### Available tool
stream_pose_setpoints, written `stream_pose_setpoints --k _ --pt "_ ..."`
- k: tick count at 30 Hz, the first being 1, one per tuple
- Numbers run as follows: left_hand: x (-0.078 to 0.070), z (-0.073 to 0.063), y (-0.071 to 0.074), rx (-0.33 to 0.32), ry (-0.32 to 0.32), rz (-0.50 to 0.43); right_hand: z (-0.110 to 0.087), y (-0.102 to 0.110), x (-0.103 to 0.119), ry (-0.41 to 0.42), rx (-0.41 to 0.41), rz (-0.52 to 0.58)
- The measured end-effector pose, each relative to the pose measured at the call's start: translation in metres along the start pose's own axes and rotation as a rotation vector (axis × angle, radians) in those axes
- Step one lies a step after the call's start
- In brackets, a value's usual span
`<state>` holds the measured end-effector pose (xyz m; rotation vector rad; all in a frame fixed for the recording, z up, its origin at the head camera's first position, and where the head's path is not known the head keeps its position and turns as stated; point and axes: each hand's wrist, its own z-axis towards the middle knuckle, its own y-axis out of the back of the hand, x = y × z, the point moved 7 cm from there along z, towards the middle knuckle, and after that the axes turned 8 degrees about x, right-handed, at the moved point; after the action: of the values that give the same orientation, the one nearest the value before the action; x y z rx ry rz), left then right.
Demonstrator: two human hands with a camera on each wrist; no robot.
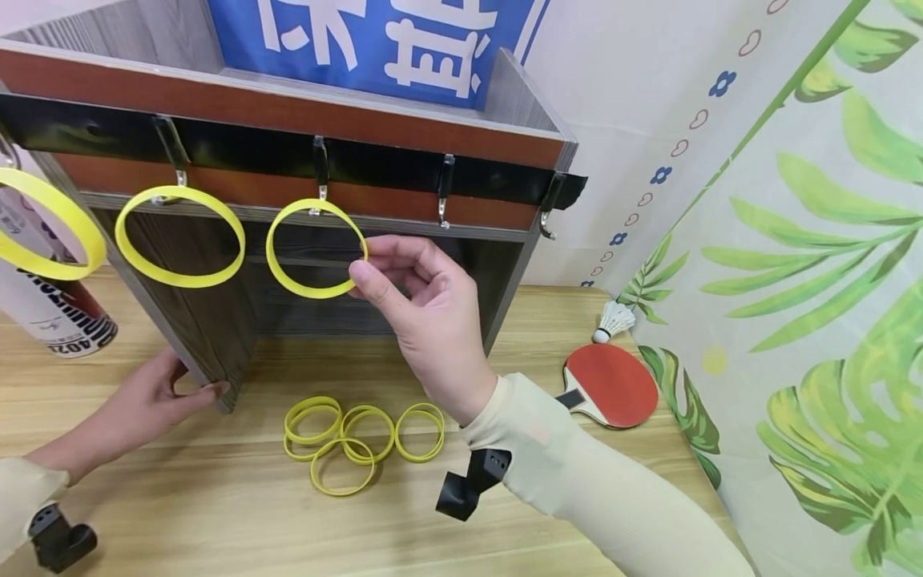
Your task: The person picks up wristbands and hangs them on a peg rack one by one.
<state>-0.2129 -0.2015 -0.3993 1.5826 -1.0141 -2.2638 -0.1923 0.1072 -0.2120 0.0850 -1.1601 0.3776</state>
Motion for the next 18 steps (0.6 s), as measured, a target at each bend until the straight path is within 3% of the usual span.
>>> stream_pose_setpoints --k 4,11,18 --pt "0.000 0.000 0.000 0.012 0.013 -0.001 0.001 0.000 -0.002 -0.011 0.022 0.008" --pt "-0.001 0.000 0.000 0.001 -0.022 -0.001 0.003 0.001 -0.001 -0.008 0.034 -0.001" --pt "-0.001 0.001 0.000 -0.016 -0.041 0.007 -0.001 0.001 -0.011 -0.080 0.098 -0.013"
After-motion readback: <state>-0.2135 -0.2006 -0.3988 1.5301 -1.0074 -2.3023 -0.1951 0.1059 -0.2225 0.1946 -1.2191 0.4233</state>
